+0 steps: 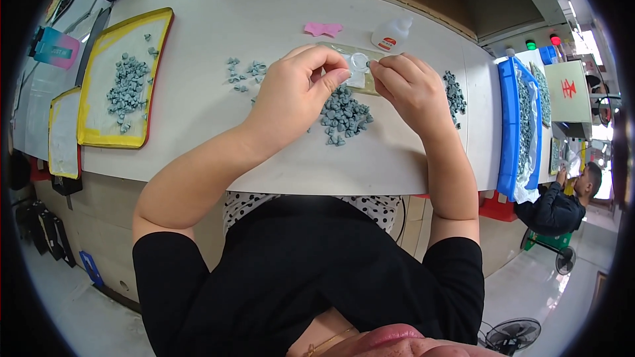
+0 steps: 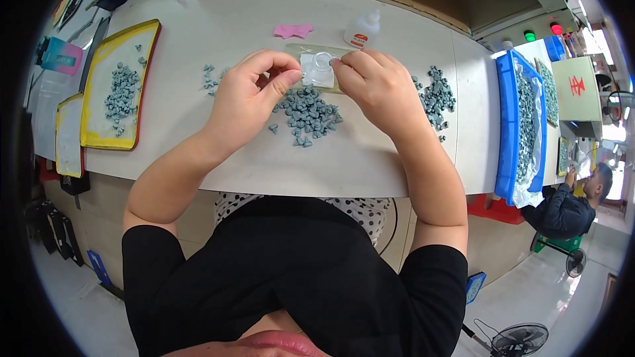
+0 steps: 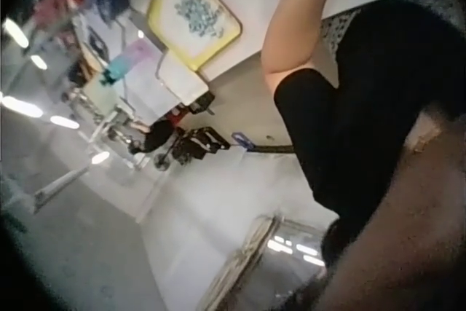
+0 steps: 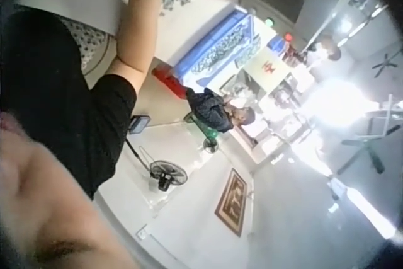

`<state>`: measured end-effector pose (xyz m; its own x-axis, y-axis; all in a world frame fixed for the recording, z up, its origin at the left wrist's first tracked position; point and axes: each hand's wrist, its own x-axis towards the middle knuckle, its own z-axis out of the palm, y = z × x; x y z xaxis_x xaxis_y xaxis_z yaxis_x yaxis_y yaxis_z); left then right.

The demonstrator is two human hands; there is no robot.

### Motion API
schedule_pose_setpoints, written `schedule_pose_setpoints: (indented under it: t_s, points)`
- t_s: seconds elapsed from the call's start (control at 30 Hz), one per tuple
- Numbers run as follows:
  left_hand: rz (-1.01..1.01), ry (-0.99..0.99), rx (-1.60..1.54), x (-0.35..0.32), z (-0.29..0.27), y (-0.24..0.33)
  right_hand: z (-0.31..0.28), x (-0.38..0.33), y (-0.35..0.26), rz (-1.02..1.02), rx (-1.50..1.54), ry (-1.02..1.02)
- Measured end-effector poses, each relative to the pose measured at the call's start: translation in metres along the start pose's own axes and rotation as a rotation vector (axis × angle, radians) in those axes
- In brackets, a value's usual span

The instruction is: Packaging small blue plastic parts into small transparent bags.

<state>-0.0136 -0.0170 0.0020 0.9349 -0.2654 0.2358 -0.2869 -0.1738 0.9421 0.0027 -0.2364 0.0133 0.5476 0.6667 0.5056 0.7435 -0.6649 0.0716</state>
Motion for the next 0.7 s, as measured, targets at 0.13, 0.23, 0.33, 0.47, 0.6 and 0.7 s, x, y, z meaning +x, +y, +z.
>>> schedule_pose_setpoints:
  t_s: [0.13,0.23,0.33,0.47,0.6,0.7]
  points:
    - [0.026,-0.002,0.007,0.0,0.0,0.001,0.001,0.001,-0.002,0.075,0.08,0.05]
    - [0.081,0.04,0.027,-0.001,-0.001,0.004,-0.002,0.004,-0.015,0.388,0.377,0.086]
    - [0.203,0.084,0.086,0.001,0.001,-0.002,-0.006,0.008,-0.025,0.696,0.721,0.096]
    - [0.324,0.135,0.158,0.001,0.002,-0.001,-0.007,0.01,-0.032,1.031,1.209,0.072]
    - [0.361,0.148,0.174,0.002,0.003,-0.001,-0.006,0.01,-0.036,1.081,1.422,0.056]
    - [0.366,0.147,0.167,0.001,0.004,-0.002,-0.005,0.011,-0.039,1.083,1.439,0.046]
